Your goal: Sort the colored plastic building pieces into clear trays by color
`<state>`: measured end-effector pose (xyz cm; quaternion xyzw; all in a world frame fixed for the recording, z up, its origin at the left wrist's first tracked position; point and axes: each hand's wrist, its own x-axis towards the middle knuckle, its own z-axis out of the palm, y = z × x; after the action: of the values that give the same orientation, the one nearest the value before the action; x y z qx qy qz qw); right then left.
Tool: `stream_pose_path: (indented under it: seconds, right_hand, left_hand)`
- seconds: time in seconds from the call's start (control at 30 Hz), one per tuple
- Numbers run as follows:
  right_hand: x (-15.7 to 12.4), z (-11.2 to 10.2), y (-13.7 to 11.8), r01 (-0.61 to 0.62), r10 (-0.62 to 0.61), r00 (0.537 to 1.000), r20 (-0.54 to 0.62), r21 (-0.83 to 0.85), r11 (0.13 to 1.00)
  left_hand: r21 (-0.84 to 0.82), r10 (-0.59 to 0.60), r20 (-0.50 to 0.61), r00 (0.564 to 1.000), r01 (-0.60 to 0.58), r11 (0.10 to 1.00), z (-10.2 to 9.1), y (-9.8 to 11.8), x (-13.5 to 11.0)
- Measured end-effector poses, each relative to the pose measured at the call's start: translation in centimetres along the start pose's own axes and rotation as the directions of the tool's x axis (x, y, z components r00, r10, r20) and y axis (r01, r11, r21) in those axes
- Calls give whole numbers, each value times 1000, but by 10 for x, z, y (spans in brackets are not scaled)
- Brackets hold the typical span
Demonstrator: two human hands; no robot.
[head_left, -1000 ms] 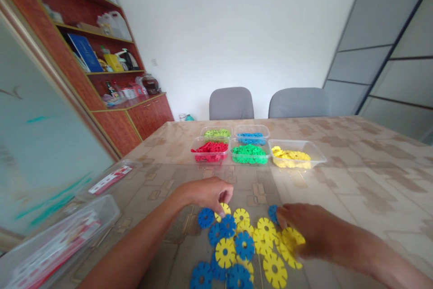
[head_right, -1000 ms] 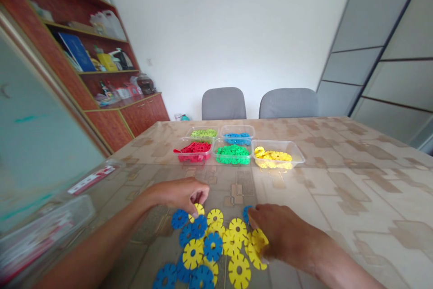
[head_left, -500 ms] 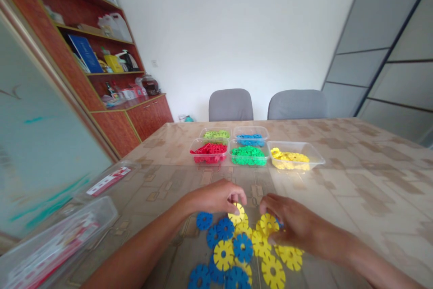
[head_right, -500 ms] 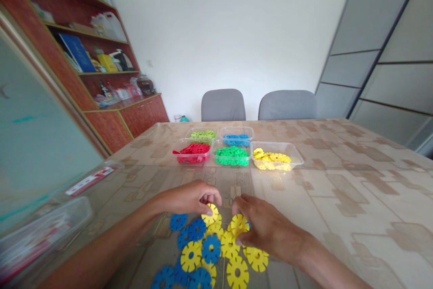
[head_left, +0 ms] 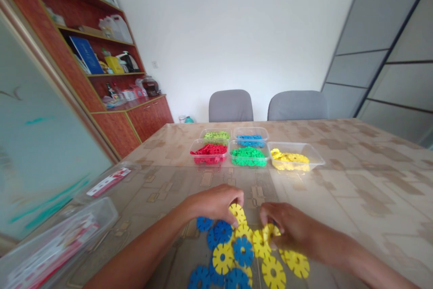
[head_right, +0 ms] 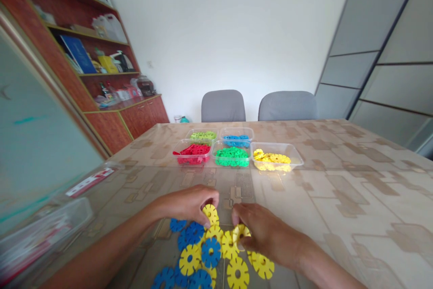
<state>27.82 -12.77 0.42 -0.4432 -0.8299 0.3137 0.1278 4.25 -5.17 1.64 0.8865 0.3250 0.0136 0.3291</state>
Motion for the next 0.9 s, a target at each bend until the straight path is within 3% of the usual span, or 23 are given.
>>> stream_pose_path:
  seconds: [0.17, 0.37, 0.5, 0.9]
  right_hand:
    - [3, -5, -3, 13, -20, 998, 55, 124, 992]
    - [18, -4, 10, 21, 36, 992, -123, 435, 900]
    - [24, -3, 13, 13, 97, 980, -172, 545, 839]
    - [22, -12, 11, 37, 106, 978, -178, 655, 755]
  left_hand:
    - [-142, -22, -21, 1000, 19, 990, -2, 4, 0]
    - [-358, -66, -130, 989, 15, 934, 0, 6, 7]
    - [-502, -83, -109, 991, 17, 865, 3, 11, 10]
    - [-606, -127, -201, 971, -21, 796, 17, 5, 18]
